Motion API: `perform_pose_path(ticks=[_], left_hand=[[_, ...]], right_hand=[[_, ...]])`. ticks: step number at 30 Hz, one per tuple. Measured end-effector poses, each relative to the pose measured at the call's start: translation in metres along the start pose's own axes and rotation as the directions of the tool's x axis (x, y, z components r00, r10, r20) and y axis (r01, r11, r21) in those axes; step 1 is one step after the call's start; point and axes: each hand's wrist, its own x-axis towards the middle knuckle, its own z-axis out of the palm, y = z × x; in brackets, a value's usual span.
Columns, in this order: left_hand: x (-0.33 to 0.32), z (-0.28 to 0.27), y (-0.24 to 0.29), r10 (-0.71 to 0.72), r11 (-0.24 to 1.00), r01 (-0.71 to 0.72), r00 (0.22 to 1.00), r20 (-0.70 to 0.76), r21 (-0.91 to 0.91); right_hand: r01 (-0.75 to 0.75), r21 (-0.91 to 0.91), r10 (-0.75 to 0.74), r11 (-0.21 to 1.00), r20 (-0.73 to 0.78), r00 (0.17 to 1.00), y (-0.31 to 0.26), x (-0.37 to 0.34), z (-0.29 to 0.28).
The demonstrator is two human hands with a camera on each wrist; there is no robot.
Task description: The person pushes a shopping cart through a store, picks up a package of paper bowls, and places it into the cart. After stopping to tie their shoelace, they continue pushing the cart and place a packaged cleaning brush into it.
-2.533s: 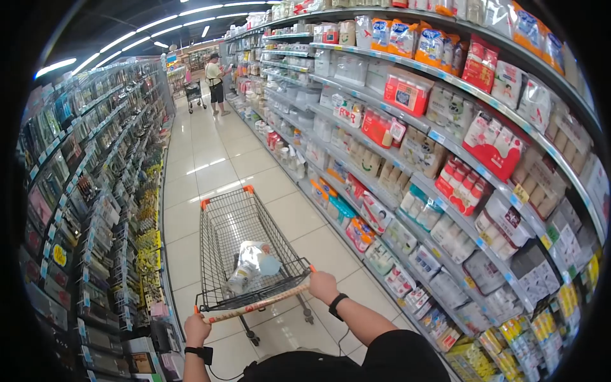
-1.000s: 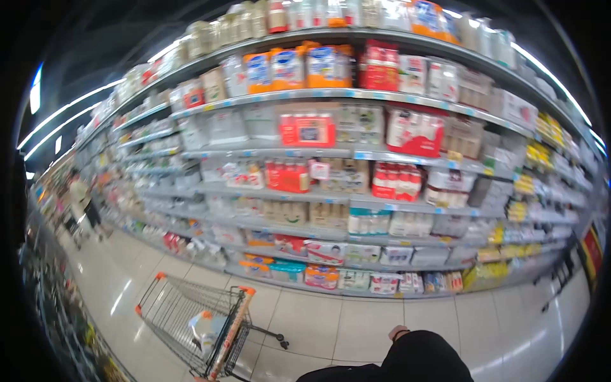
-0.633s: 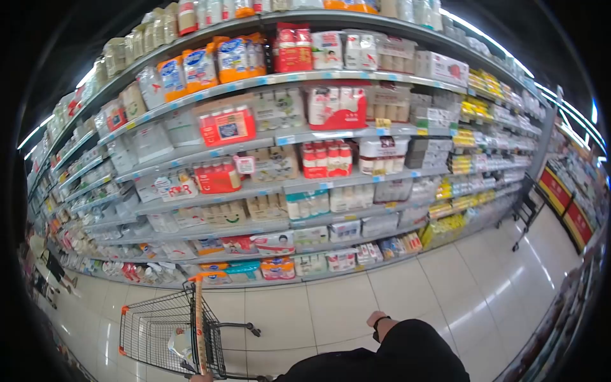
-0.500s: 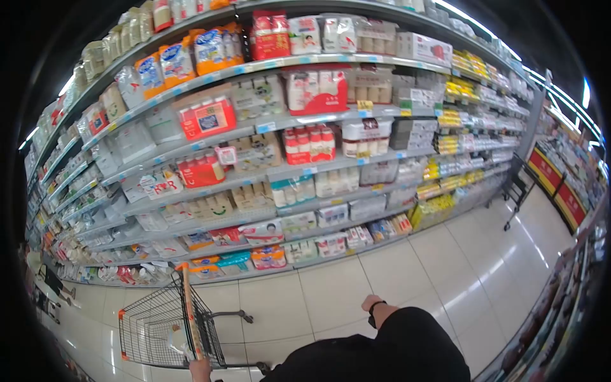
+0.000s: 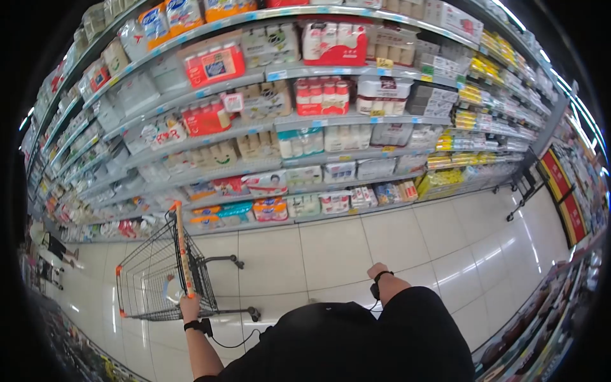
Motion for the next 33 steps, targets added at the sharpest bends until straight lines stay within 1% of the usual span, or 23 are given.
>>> perform_pose_path(ticks=[1,3,4,5,8,10,13,14,16,18,19,20,22,24,25,26,27,28,29,30,31,32,33], left_hand=[[0.001,0.003,-0.010,-0.086,0.996,0.086,0.996,0.016,-0.004],[-0.032,-0.016,0.014,-0.055,0.998,0.054,0.999,0.003,0.035],[-0.043,-0.022,0.016,-0.068,0.997,0.067,0.997,0.028,0.023],[-0.051,-0.026,0.011,-0.088,0.995,0.087,0.996,0.032,0.038],[-0.080,-0.040,-0.008,-0.069,0.997,0.066,0.992,0.107,0.037],[-0.101,-0.052,-0.013,-0.128,0.992,0.123,0.977,0.169,0.040],[-0.135,-0.071,-0.018,-0.216,0.976,0.208,0.949,0.231,0.056],[-0.146,-0.077,-0.020,-0.220,0.975,0.217,0.945,0.243,0.040],[-0.163,-0.083,-0.028,-0.273,0.962,0.267,0.929,0.251,0.059],[-0.182,-0.088,-0.039,-0.302,0.950,0.270,0.920,0.249,0.158],[-0.191,-0.092,-0.038,-0.373,0.925,0.333,0.889,0.265,0.183],[-0.199,-0.095,-0.050,-0.395,0.916,0.357,0.883,0.254,0.184],[-0.220,-0.096,-0.062,-0.329,0.921,0.243,0.903,0.274,0.304],[-0.245,-0.102,-0.060,-0.277,0.911,0.165,0.924,0.263,0.379],[-0.255,-0.104,-0.063,-0.255,0.923,0.147,0.925,0.281,0.356],[-0.264,-0.111,-0.051,-0.332,0.909,0.217,0.894,0.301,0.356],[-0.271,-0.116,-0.048,-0.381,0.882,0.240,0.871,0.312,0.406],[-0.280,-0.119,-0.068,-0.355,0.930,0.280,0.852,0.386,0.237],[-0.287,-0.129,-0.069,-0.336,0.940,0.282,0.854,0.396,0.190],[-0.295,-0.133,-0.070,-0.368,0.920,0.286,0.865,0.341,0.268],[-0.302,-0.159,-0.031,-0.438,0.894,0.441,0.824,0.360,0.078],[-0.307,-0.167,-0.023,-0.493,0.870,0.463,0.825,0.276,0.170],[-0.311,-0.177,-0.014,-0.498,0.867,0.469,0.833,0.242,0.170]], right_hand=[[0.005,-0.014,-0.005,1.000,0.016,1.000,-0.001,0.001,0.001],[0.026,0.033,-0.024,0.999,-0.051,0.998,-0.006,0.002,-0.002],[0.027,0.050,-0.027,0.998,-0.008,1.000,-0.015,-0.009,-0.012],[0.025,0.067,-0.027,0.997,0.038,0.999,-0.026,-0.025,-0.022],[0.082,0.172,-0.078,0.982,-0.035,0.996,-0.023,0.011,-0.001],[0.089,0.198,-0.097,0.976,0.033,0.995,-0.045,-0.007,-0.017],[0.177,0.130,-0.192,0.976,0.115,0.975,-0.067,0.007,-0.012],[0.193,0.027,-0.195,0.981,0.188,0.963,-0.079,0.011,-0.015],[0.213,0.001,-0.208,0.977,0.217,0.954,-0.107,0.008,-0.017],[0.328,0.062,-0.334,0.943,0.216,0.918,-0.131,0.006,-0.015],[0.340,0.050,-0.342,0.939,0.234,0.910,-0.148,0.001,-0.015],[0.414,0.043,-0.411,0.909,0.239,0.880,-0.163,-0.005,-0.014],[0.499,0.023,-0.486,0.866,0.267,0.832,-0.183,-0.011,-0.013],[0.752,0.087,-0.756,0.654,0.118,0.644,-0.208,-0.014,0.000],[0.784,0.092,-0.788,0.614,0.127,0.603,-0.222,-0.010,0.010],[0.789,0.169,-0.805,0.591,0.190,0.562,-0.239,-0.021,0.010],[0.771,0.145,-0.775,0.620,0.265,0.574,-0.257,-0.026,0.012],[0.866,0.102,-0.861,0.490,0.209,0.463,-0.273,-0.037,0.018],[0.880,0.070,-0.863,0.470,0.247,0.441,-0.290,-0.059,0.018],[0.901,0.065,-0.867,0.429,0.310,0.390,-0.305,-0.083,0.016],[0.932,0.057,-0.900,0.359,0.288,0.328,-0.318,-0.108,0.014],[0.955,0.052,-0.928,0.292,0.257,0.270,-0.329,-0.127,0.013],[0.962,0.053,-0.924,0.269,0.296,0.242,-0.340,-0.140,0.013]])
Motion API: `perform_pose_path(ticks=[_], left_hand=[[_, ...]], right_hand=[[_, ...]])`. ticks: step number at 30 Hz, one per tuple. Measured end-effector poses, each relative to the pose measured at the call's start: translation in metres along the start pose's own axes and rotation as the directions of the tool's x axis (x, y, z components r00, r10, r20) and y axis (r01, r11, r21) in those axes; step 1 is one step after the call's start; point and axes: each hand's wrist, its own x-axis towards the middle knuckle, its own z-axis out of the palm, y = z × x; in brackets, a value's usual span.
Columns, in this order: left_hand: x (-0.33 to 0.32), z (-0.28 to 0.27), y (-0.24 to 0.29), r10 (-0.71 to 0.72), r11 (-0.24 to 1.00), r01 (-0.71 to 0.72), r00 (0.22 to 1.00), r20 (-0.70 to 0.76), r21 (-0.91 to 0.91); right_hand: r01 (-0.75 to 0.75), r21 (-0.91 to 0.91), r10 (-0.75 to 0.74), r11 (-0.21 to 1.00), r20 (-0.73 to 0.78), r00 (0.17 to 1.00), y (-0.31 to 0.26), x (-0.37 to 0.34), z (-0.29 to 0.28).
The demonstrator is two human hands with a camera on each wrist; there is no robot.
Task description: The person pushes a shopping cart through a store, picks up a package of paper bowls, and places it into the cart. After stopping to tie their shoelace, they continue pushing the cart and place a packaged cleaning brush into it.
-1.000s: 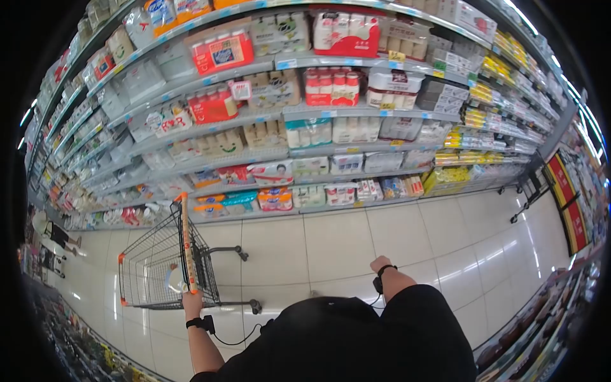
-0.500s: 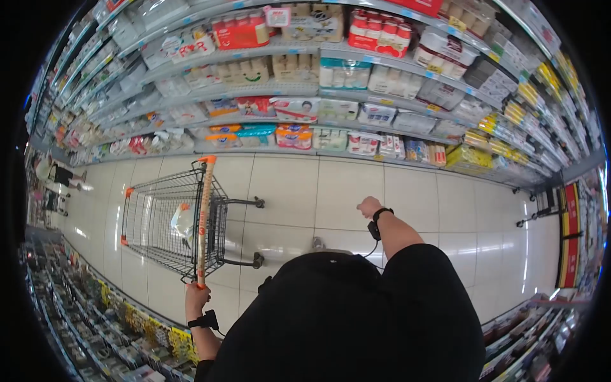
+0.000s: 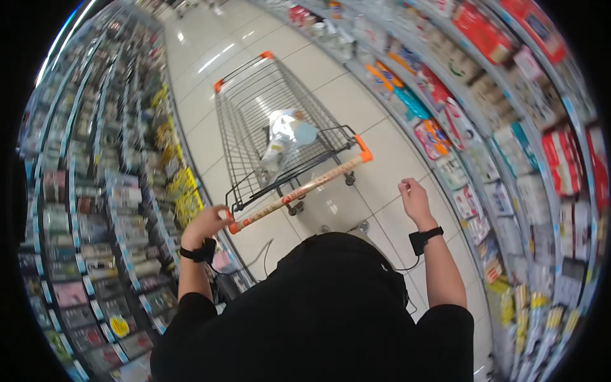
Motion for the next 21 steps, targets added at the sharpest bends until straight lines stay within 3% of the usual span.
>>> perform_pose_path(ticks=[2,3,5,6,7,9,10,12,13,14,16,18,19,21], left_hand=[[-0.022,-0.016,0.006,0.023,1.000,-0.023,0.999,-0.047,0.014],[-0.032,-0.027,0.007,0.052,0.998,-0.050,0.997,-0.060,0.026],[-0.064,-0.055,0.024,0.086,0.996,-0.085,0.996,-0.029,0.002],[-0.076,-0.070,0.027,0.114,0.993,-0.115,0.993,-0.025,-0.014],[-0.089,-0.085,0.034,0.200,0.980,-0.199,0.976,-0.083,0.026],[-0.124,-0.116,0.066,0.237,0.970,-0.244,0.942,-0.238,-0.002],[-0.142,-0.132,0.078,0.381,0.921,-0.385,0.863,-0.332,0.058],[-0.176,-0.162,0.099,0.484,0.867,-0.481,0.753,-0.446,0.128],[-0.182,-0.168,0.104,0.559,0.786,-0.603,0.598,-0.575,0.138],[-0.182,-0.183,0.098,0.635,0.701,-0.700,0.527,-0.565,0.134],[-0.158,-0.197,0.097,0.511,0.702,-0.710,0.554,-0.658,-0.052],[-0.094,-0.189,0.117,0.357,0.771,-0.627,0.569,-0.741,-0.110],[-0.038,-0.198,0.098,0.449,0.797,-0.602,0.635,-0.629,-0.039],[0.080,-0.169,0.061,0.385,0.795,-0.551,0.781,-0.491,-0.253]], right_hand=[[0.147,-0.049,-0.152,0.988,-0.120,0.981,-0.029,0.009,0.004],[0.160,-0.049,-0.164,0.986,-0.092,0.982,-0.045,0.013,0.008],[0.523,-0.333,-0.577,0.785,-0.087,0.812,-0.074,0.018,0.020],[0.530,-0.327,-0.579,0.783,-0.070,0.812,-0.094,0.018,0.031],[0.577,-0.302,-0.611,0.759,-0.023,0.791,-0.114,0.017,0.042],[0.626,-0.273,-0.642,0.730,0.038,0.766,-0.115,0.016,0.061],[0.618,-0.193,-0.621,0.762,0.054,0.782,-0.100,0.015,0.081],[0.557,-0.054,-0.550,0.829,0.101,0.829,-0.098,0.001,0.094],[0.559,-0.048,-0.550,0.828,0.121,0.826,-0.100,-0.006,0.094],[0.549,-0.045,-0.539,0.834,0.140,0.830,-0.102,-0.011,0.094],[0.544,-0.036,-0.531,0.838,0.178,0.829,-0.105,-0.022,0.093],[0.449,0.012,-0.442,0.894,0.200,0.875,-0.109,-0.031,0.093],[0.448,0.015,-0.441,0.894,0.209,0.873,-0.110,-0.035,0.091],[0.453,-0.019,-0.437,0.891,0.235,0.868,-0.108,-0.038,0.088]])
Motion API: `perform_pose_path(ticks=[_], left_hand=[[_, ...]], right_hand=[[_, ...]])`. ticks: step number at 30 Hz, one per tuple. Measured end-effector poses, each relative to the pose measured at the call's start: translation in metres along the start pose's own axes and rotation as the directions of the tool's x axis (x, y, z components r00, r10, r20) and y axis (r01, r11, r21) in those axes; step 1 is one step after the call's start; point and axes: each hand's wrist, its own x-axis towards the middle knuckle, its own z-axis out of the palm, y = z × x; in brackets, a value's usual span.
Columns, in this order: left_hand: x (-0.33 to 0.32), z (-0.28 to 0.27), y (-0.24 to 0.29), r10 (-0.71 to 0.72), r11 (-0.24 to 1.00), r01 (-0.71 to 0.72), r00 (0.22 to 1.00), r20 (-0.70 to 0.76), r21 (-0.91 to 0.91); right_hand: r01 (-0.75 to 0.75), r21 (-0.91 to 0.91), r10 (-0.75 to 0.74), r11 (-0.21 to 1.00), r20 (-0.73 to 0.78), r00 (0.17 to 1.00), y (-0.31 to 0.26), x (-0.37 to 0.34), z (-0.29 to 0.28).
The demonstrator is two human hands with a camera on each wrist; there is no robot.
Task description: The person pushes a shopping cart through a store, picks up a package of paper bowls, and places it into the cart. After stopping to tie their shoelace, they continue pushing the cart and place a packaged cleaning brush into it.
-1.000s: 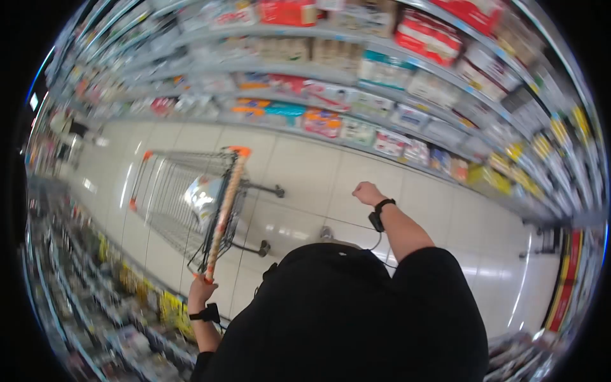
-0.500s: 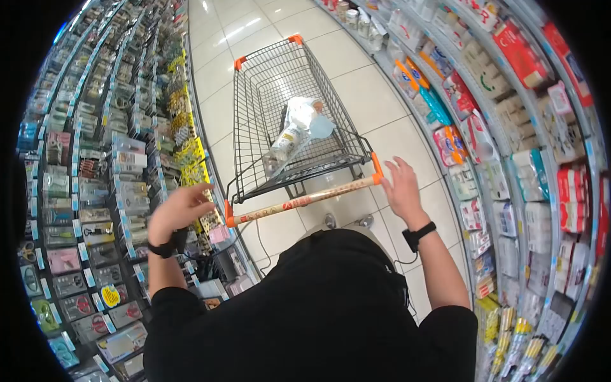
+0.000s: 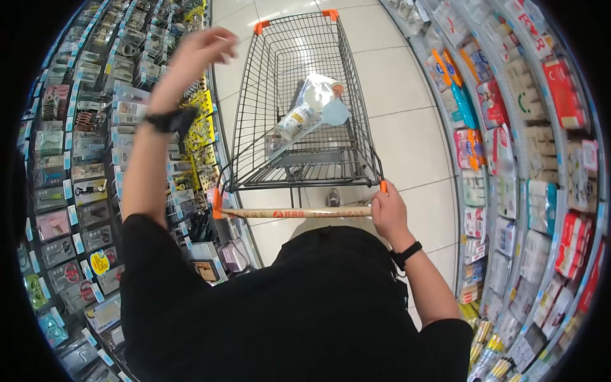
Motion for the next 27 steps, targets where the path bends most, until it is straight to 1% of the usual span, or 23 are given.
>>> perform_pose_path(ticks=[1,2,3,4,5,6,7,8,9,10,12,13,15,16,18,20,21,22,24,25,26,27], left_hand=[[0.023,0.028,-0.048,-0.203,0.973,0.199,0.979,0.022,0.121],[0.045,0.063,-0.108,-0.343,0.914,0.323,0.938,0.045,0.247],[0.054,0.101,-0.163,-0.403,0.848,0.359,0.914,0.034,0.389],[0.051,0.132,-0.208,-0.491,0.738,0.325,0.860,0.140,0.591],[0.033,0.164,-0.232,-0.560,0.618,0.326,0.821,0.110,0.715],[0.018,0.188,-0.246,-0.670,0.523,0.307,0.725,0.161,0.795],[0.003,0.214,-0.279,-0.697,0.479,0.278,0.697,0.169,0.833],[-0.009,0.232,-0.287,-0.753,0.470,0.296,0.626,0.202,0.831],[-0.023,0.256,-0.316,-0.757,0.497,0.436,0.640,0.129,0.750],[-0.034,0.280,-0.364,-0.777,0.547,0.477,0.595,0.204,0.688],[-0.046,0.296,-0.359,-0.811,0.493,0.546,0.570,0.131,0.678],[-0.046,0.301,-0.357,-0.817,0.492,0.546,0.559,0.142,0.679],[-0.044,0.309,-0.354,-0.797,0.509,0.622,0.601,0.054,0.595],[-0.042,0.316,-0.358,-0.806,0.498,0.630,0.589,0.050,0.596],[-0.043,0.334,-0.365,-0.815,0.483,0.704,0.578,-0.026,0.520],[-0.052,0.355,-0.381,-0.820,0.471,0.746,0.567,-0.080,0.471],[-0.056,0.368,-0.384,-0.791,0.420,0.701,0.594,-0.146,0.576],[-0.050,0.364,-0.370,-0.794,0.415,0.709,0.588,-0.154,0.570],[-0.041,0.353,-0.345,-0.811,0.325,0.580,0.577,-0.095,0.746],[-0.041,0.353,-0.351,-0.833,0.328,0.574,0.550,-0.057,0.750],[-0.040,0.349,-0.348,-0.831,0.331,0.571,0.553,-0.055,0.752],[-0.036,0.341,-0.338,-0.860,0.318,0.599,0.509,-0.043,0.735]], right_hand=[[0.012,0.018,-0.011,1.000,-0.022,1.000,0.000,-0.002,0.000],[0.005,0.016,-0.004,1.000,-0.020,1.000,0.001,-0.004,-0.001],[-0.007,0.023,0.007,1.000,-0.011,1.000,0.002,-0.006,-0.002],[-0.020,0.025,0.020,0.999,0.001,1.000,0.000,-0.011,-0.002],[-0.034,0.039,0.034,0.999,0.004,0.999,0.000,-0.015,-0.003],[-0.040,0.032,0.040,0.999,0.007,0.999,-0.001,-0.018,-0.004],[-0.049,0.031,0.048,0.998,0.006,0.999,-0.002,-0.021,-0.006],[-0.059,0.031,0.059,0.998,0.008,0.998,-0.001,-0.024,-0.008],[-0.068,0.025,0.068,0.997,0.017,0.998,0.001,-0.027,-0.009],[-0.085,0.037,0.085,0.996,0.021,0.996,0.003,-0.030,-0.010],[-0.124,0.049,0.122,0.991,0.039,0.992,0.000,-0.038,-0.014],[-0.139,0.059,0.137,0.989,0.036,0.990,-0.001,-0.040,-0.017],[-0.157,0.071,0.153,0.985,0.054,0.987,0.002,-0.045,-0.020],[-0.155,0.078,0.150,0.985,0.068,0.986,0.003,-0.046,-0.021],[-0.168,0.136,0.168,0.976,0.009,0.986,0.005,-0.050,-0.020],[-0.209,0.121,0.200,0.970,0.086,0.976,0.008,-0.061,-0.026],[-0.211,0.107,0.201,0.972,0.094,0.975,0.007,-0.061,-0.030],[-0.199,0.093,0.192,0.975,0.086,0.978,0.008,-0.057,-0.031],[-0.177,0.084,0.171,0.981,0.076,0.982,0.009,-0.057,-0.033],[-0.178,0.081,0.171,0.981,0.082,0.982,0.008,-0.057,-0.034],[-0.179,0.080,0.172,0.981,0.086,0.981,0.007,-0.056,-0.033],[-0.179,0.080,0.173,0.981,0.079,0.982,0.008,-0.055,-0.032]])
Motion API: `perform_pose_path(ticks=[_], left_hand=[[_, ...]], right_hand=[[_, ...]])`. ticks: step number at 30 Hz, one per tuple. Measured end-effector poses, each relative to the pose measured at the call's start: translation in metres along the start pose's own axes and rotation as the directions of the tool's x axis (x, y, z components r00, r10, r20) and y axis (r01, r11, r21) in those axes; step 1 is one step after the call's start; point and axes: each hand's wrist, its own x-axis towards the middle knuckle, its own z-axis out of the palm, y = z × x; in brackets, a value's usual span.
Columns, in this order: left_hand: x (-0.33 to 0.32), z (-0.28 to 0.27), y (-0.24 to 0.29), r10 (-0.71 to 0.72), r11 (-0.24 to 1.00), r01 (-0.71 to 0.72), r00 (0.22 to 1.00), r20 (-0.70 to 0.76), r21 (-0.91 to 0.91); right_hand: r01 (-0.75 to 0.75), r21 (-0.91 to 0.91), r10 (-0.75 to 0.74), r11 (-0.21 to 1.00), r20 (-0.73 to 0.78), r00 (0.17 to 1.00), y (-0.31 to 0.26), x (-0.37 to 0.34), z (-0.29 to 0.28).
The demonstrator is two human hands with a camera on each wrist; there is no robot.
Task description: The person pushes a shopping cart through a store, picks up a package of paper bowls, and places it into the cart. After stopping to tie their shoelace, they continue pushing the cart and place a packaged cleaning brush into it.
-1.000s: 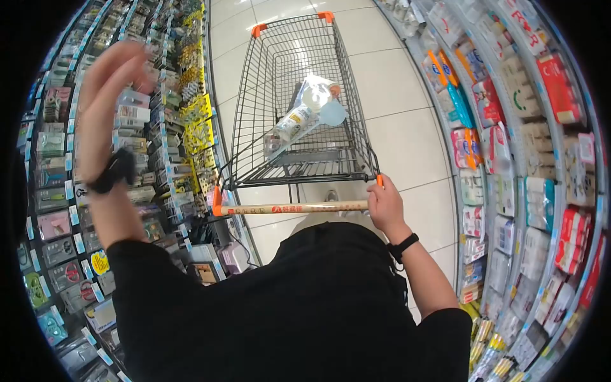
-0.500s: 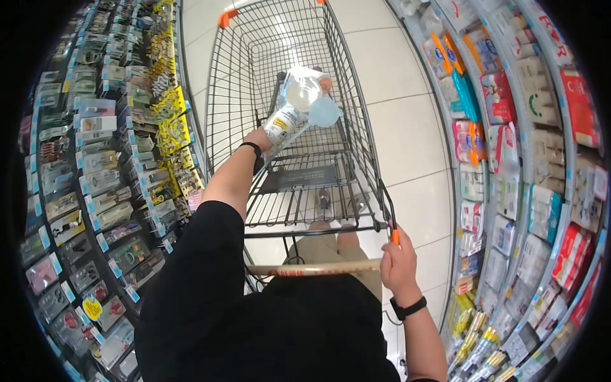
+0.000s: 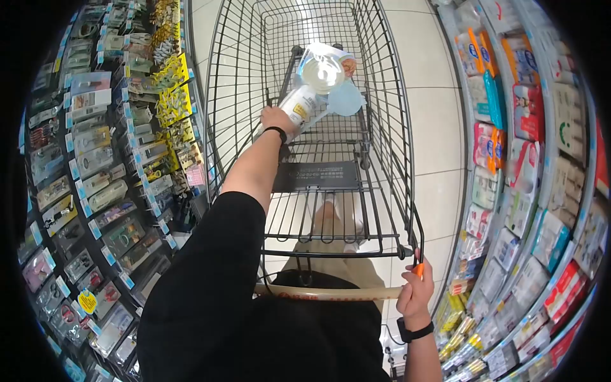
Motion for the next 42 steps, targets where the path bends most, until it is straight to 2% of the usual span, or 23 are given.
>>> perform_pose_path(ticks=[1,2,7,9,11,13,14,15,17,18,19,21,22,24,25,29,33,35,36,39,40,41,42], left_hand=[[-0.002,-0.008,-0.002,-0.025,0.999,0.026,0.999,0.046,-0.022],[0.009,0.007,-0.011,-0.027,0.955,0.055,0.995,0.100,-0.291],[0.013,-0.009,-0.026,0.054,0.869,0.004,0.993,0.104,-0.495],[0.002,-0.030,-0.032,0.099,0.716,-0.078,0.995,-0.009,-0.694],[-0.015,-0.061,-0.037,0.152,0.682,-0.131,0.988,-0.036,-0.720],[-0.080,-0.125,-0.035,0.343,0.395,-0.252,0.933,-0.113,-0.884],[-0.085,-0.131,-0.033,0.282,0.385,-0.345,0.927,-0.247,-0.856],[-0.114,-0.156,-0.032,0.270,0.381,-0.377,0.919,-0.288,-0.844],[-0.210,-0.217,-0.030,0.234,0.204,-0.520,0.849,-0.474,-0.830],[-0.249,-0.242,-0.032,0.310,0.141,-0.539,0.820,-0.480,-0.830],[-0.264,-0.244,-0.034,0.151,0.244,-0.573,0.819,-0.553,-0.782],[-0.295,-0.246,-0.040,0.108,0.061,-0.650,0.759,-0.642,-0.757],[-0.315,-0.248,-0.042,0.075,0.053,-0.675,0.737,-0.672,-0.736],[-0.350,-0.245,-0.041,-0.030,-0.115,-0.722,0.689,-0.724,-0.682],[-0.364,-0.241,-0.040,-0.060,-0.124,-0.739,0.672,-0.738,-0.663],[-0.414,-0.225,-0.036,-0.141,-0.274,-0.693,0.715,-0.685,-0.667],[-0.441,-0.205,-0.056,-0.008,-0.537,-0.595,0.713,-0.701,-0.598],[-0.434,-0.181,-0.070,0.057,-0.685,-0.465,0.734,-0.677,-0.562],[-0.435,-0.177,-0.071,0.065,-0.746,-0.442,0.695,-0.716,-0.498],[-0.423,-0.152,-0.082,0.053,-0.806,-0.403,0.681,-0.730,-0.434],[-0.399,-0.127,-0.095,0.017,-0.741,-0.464,0.710,-0.704,-0.486],[-0.376,-0.105,-0.105,0.068,-0.795,-0.395,0.696,-0.714,-0.461],[-0.396,-0.120,-0.099,0.028,-0.783,-0.409,0.730,-0.683,-0.469]], right_hand=[[0.029,-0.004,-0.029,1.000,-0.008,1.000,0.001,0.003,0.002],[0.050,-0.009,-0.051,0.999,-0.010,0.999,0.001,0.002,0.002],[0.114,0.043,-0.113,0.993,-0.036,0.993,0.010,0.014,0.003],[0.159,0.052,-0.156,0.986,-0.057,0.986,0.008,0.023,0.003],[0.241,0.036,-0.236,0.970,-0.109,0.966,0.009,0.031,0.003],[0.191,0.040,-0.188,0.981,-0.066,0.980,0.012,0.040,0.002],[0.190,0.043,-0.185,0.981,-0.093,0.978,0.011,0.046,0.003],[0.228,0.045,-0.221,0.973,-0.116,0.968,0.010,0.052,0.003],[0.173,-0.004,-0.172,0.985,-0.092,0.981,0.007,0.061,-0.001],[0.184,-0.061,-0.189,0.981,-0.094,0.977,0.010,0.066,-0.002],[0.195,-0.079,-0.201,0.978,-0.087,0.976,0.015,0.071,-0.001],[0.223,-0.083,-0.229,0.971,-0.077,0.970,0.021,0.082,-0.001],[0.256,-0.099,-0.265,0.961,-0.082,0.961,0.025,0.088,0.000],[0.316,-0.102,-0.325,0.943,-0.095,0.941,0.031,0.099,0.001],[0.327,-0.099,-0.337,0.940,-0.109,0.935,0.034,0.104,0.001],[0.347,-0.078,-0.353,0.935,-0.092,0.931,0.038,0.118,-0.003],[0.365,-0.065,-0.370,0.929,-0.111,0.923,0.040,0.131,-0.006],[0.358,-0.057,-0.362,0.932,-0.088,0.928,0.040,0.136,-0.012],[0.357,-0.058,-0.361,0.932,-0.077,0.929,0.042,0.140,-0.015],[0.352,-0.054,-0.356,0.934,-0.103,0.929,0.048,0.145,-0.015],[0.345,-0.079,-0.351,0.935,-0.079,0.933,0.055,0.148,-0.013],[0.337,-0.109,-0.347,0.935,-0.085,0.934,0.061,0.158,-0.016],[0.272,-0.107,-0.282,0.956,-0.090,0.955,0.063,0.160,-0.015]])
